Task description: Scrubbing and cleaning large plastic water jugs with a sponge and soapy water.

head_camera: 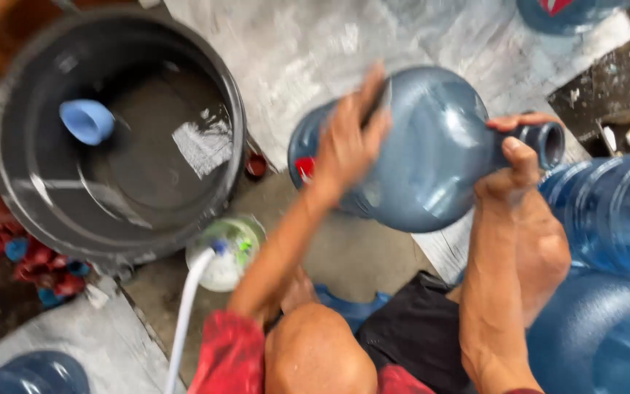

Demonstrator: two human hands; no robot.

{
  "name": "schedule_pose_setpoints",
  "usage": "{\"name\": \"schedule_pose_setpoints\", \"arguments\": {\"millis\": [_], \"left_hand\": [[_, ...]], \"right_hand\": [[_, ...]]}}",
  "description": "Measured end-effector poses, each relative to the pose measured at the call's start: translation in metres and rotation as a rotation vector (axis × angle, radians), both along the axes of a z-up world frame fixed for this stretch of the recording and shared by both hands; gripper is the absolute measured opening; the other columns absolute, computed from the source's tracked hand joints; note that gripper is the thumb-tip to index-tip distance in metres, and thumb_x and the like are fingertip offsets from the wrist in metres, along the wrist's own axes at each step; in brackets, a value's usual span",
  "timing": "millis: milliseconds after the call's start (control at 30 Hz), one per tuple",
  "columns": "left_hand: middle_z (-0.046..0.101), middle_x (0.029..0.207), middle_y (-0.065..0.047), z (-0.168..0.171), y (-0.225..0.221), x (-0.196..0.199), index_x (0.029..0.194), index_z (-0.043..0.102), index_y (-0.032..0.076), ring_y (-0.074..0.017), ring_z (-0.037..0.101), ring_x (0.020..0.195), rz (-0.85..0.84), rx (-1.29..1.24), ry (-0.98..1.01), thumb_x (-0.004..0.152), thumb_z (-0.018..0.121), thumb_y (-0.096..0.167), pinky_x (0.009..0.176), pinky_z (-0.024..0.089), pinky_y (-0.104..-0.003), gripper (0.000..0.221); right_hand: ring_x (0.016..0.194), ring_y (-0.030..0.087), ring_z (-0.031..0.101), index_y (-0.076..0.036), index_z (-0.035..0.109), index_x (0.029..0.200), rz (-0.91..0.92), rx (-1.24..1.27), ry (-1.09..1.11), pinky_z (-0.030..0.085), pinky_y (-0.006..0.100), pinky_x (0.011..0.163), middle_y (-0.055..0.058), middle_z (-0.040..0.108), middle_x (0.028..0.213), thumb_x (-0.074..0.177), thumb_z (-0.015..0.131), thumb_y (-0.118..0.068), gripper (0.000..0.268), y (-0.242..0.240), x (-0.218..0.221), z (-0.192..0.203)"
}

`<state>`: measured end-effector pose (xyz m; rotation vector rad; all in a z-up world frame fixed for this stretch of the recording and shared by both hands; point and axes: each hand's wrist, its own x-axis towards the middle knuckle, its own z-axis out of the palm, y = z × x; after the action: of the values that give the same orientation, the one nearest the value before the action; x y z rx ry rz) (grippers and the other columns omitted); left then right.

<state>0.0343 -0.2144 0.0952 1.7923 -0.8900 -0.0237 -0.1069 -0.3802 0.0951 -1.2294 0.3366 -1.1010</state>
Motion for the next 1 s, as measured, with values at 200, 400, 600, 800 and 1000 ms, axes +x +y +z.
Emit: {"name": "schedule_pose_setpoints", "arguments": {"millis": [200, 400, 600, 800, 1000], "left_hand": [[0.047, 0.139, -0.018, 0.01, 0.015, -0.033, 0.128, 0.053, 0.011, -0.0356, 0.05, 0.13, -0.029, 0.053, -0.171, 0.083, 0.069, 0.015, 0.113, 0.038, -0.048, 0.048], [0.044, 0.144, -0.023, 0.024, 0.011, -0.026, 0.142, 0.033, 0.029, -0.0368, 0.055, 0.125, -0.016, 0.17, -0.068, 0.086, 0.062, 0.029, 0.089, 0.056, -0.043, 0.064], [0.052, 0.138, -0.01, 0.009, -0.002, 0.002, 0.139, 0.038, 0.03, -0.0312, 0.051, 0.128, -0.088, 0.324, -0.233, 0.087, 0.06, 0.031, 0.102, 0.043, -0.048, 0.056], [0.042, 0.144, -0.025, 0.028, 0.02, -0.041, 0.137, 0.043, 0.023, -0.0433, 0.062, 0.114, -0.023, 0.167, -0.211, 0.078, 0.068, 0.018, 0.112, 0.037, -0.057, 0.064], [0.055, 0.131, -0.013, 0.005, 0.011, -0.007, 0.124, 0.058, 0.018, -0.0281, 0.062, 0.113, 0.035, 0.132, -0.122, 0.086, 0.061, 0.03, 0.089, 0.054, -0.036, 0.04]], "right_hand": [[0.091, 0.018, 0.057, -0.012, 0.052, 0.098, 0.343, 0.089, -0.124, 0.047, 0.028, 0.096, 0.001, 0.056, 0.089, 0.067, 0.052, -0.011, 0.031, -0.026, -0.008, -0.016], [0.087, 0.019, 0.056, -0.011, 0.048, 0.102, 0.112, 0.052, -0.037, 0.045, 0.03, 0.094, 0.005, 0.054, 0.085, 0.07, 0.049, -0.016, 0.032, -0.006, -0.003, -0.006], [0.089, 0.018, 0.058, -0.011, 0.047, 0.098, 0.399, -0.026, -0.117, 0.046, 0.03, 0.097, 0.003, 0.057, 0.087, 0.068, 0.054, -0.013, 0.031, 0.0, 0.004, -0.009], [0.086, 0.022, 0.057, -0.012, 0.05, 0.101, 0.17, 0.104, -0.067, 0.047, 0.032, 0.092, 0.006, 0.054, 0.083, 0.07, 0.052, -0.011, 0.031, -0.008, 0.007, -0.004], [0.092, 0.018, 0.057, -0.012, 0.05, 0.099, 0.363, 0.076, -0.129, 0.045, 0.029, 0.098, 0.002, 0.057, 0.087, 0.069, 0.053, -0.011, 0.031, -0.012, -0.003, -0.014]]}}
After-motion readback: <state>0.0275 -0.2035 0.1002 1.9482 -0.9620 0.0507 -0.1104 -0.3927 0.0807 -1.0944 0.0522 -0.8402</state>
